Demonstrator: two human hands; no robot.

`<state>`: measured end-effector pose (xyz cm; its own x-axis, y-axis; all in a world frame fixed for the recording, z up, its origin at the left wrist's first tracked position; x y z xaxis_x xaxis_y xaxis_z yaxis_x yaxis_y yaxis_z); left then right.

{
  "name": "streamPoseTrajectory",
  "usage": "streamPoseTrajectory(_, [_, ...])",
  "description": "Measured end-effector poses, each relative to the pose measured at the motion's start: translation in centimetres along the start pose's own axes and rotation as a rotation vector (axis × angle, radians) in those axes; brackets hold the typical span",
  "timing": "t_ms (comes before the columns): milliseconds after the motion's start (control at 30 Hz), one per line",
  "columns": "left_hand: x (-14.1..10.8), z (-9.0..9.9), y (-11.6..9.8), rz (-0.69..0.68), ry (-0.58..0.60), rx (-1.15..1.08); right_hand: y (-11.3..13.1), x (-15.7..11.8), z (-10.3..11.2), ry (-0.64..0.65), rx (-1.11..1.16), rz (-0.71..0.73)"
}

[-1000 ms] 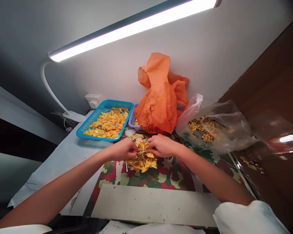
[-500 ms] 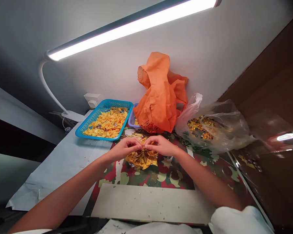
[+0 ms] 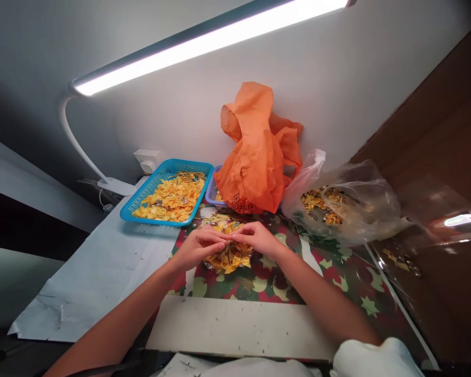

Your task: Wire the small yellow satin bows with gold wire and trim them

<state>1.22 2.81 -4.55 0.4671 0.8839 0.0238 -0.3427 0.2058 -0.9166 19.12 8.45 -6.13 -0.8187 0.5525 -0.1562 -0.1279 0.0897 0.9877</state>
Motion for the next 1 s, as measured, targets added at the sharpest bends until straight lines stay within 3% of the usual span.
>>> streamPoseTrajectory(400, [-0.3, 0.2, 0.9, 0.007, -0.042, 0.020, -0.1, -0.4, -0.9, 0.065, 0.212, -0.077])
streamPoseTrajectory(600, [-0.7, 0.0, 1.6, 0.030, -0.105, -0.007, 0.0, -0.2, -1.5, 0.057, 0.258, -0.026])
streamPoseTrajectory(1000, [-0.2, -0.6, 2.3, 0.009, -0.196, -0.055, -1.9, 0.0, -1.0, -0.128, 0.003, 0.141])
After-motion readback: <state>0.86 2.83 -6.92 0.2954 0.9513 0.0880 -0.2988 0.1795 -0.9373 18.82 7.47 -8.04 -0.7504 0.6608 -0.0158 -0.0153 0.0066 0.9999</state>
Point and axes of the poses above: each hand's wrist, its own x-axis towards the middle knuckle, its own z-axis out of the back of the hand, y = z × x, the point moved 3 cm from there along x, towards the middle knuckle, and after that the axes turned 14 degrees about y, right-handed, at the moved point
